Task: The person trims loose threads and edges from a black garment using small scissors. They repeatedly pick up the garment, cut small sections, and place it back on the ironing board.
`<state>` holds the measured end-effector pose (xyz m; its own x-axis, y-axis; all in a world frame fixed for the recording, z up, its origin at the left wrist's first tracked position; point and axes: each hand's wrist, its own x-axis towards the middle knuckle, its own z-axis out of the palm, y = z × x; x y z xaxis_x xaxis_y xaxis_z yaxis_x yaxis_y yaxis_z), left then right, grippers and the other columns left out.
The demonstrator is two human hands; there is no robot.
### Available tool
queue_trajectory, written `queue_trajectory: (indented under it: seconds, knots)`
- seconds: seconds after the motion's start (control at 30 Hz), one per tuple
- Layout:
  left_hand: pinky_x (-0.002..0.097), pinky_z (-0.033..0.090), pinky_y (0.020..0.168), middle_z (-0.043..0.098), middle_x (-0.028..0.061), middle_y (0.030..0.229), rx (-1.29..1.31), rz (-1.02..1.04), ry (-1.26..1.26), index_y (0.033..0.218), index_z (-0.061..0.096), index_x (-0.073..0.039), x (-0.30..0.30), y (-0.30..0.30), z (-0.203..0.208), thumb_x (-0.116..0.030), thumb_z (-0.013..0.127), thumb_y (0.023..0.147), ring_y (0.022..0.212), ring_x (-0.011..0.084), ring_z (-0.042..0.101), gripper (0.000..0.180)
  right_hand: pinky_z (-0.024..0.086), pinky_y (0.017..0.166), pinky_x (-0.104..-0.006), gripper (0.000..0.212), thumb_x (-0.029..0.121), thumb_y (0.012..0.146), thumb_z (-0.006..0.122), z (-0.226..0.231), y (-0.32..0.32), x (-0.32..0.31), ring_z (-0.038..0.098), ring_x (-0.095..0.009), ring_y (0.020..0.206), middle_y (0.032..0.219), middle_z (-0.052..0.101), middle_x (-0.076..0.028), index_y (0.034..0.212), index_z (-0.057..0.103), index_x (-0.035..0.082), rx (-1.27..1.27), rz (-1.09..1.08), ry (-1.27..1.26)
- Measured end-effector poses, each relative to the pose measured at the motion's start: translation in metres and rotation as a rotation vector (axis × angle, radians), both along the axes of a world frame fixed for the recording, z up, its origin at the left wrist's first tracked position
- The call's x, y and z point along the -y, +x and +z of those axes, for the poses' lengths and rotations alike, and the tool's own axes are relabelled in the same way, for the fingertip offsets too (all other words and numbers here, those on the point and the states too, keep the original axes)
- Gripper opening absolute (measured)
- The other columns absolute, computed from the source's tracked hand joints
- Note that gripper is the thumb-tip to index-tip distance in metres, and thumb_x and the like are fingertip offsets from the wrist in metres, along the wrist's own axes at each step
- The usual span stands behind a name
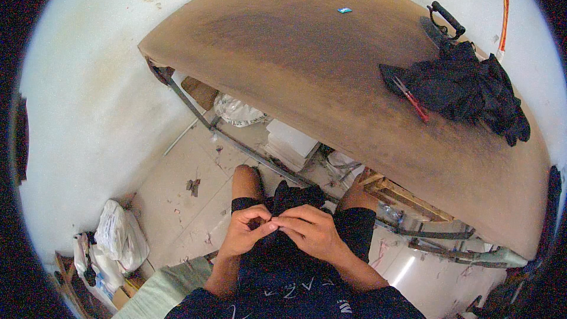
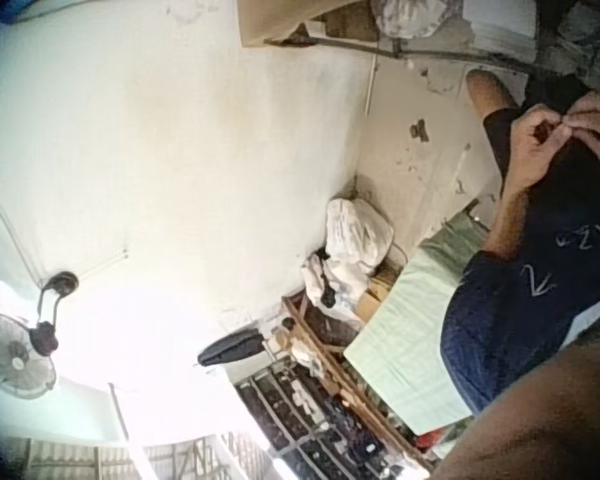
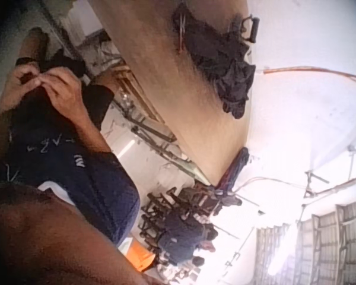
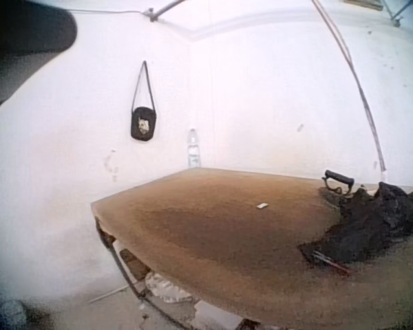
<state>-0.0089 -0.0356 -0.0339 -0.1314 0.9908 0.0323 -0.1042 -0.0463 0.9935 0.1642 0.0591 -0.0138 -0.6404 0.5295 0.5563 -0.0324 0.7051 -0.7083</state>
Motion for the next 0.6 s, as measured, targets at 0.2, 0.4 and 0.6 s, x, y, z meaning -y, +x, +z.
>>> queue_trajectory:
  seconds: [0.2, 0.4, 0.6]
  knots:
    - [0.0189, 0.04, 0.061, 0.062, 0.0006, 0.085, -0.037, 0.273, 0.023, 0.095, 0.067, 0.0, -0.003, 0.0, -0.009, -0.006, 0.07, 0.089, 0.07, 0.0042, 0.052, 0.009, 0.054, 0.07, -0.0318, 0.02, -0.002, 0.07, 0.078, -0.01, -0.006, 0.001, 0.068, -0.022, 0.082, 0.088, 0.067, -0.009, 0.088, 0.073, 0.004, -0.174, -0.035, -0.019]
    - [0.0221, 0.046, 0.071, 0.065, 0.0007, 0.088, 0.009, 0.174, -0.141, 0.097, 0.067, 0.0, -0.002, -0.002, 0.016, -0.005, 0.069, 0.09, 0.081, 0.006, 0.058, 0.009, 0.055, 0.068, -0.0328, 0.018, 0.0, 0.075, 0.077, 0.007, -0.004, 0.007, 0.066, -0.022, 0.079, 0.09, 0.065, -0.009, 0.092, 0.071, 0.004, -0.02, 0.161, -0.22]
    - [0.0241, 0.045, 0.076, 0.063, 0.0024, 0.093, 0.073, -0.004, -0.056, 0.099, 0.065, -0.001, -0.002, -0.003, 0.002, -0.008, 0.068, 0.091, 0.085, 0.0094, 0.059, 0.011, 0.056, 0.067, -0.0306, 0.024, -0.001, 0.075, 0.076, 0.008, -0.007, 0.008, 0.066, -0.02, 0.076, 0.087, 0.064, -0.01, 0.094, 0.064, 0.003, 0.121, 0.019, -0.372]
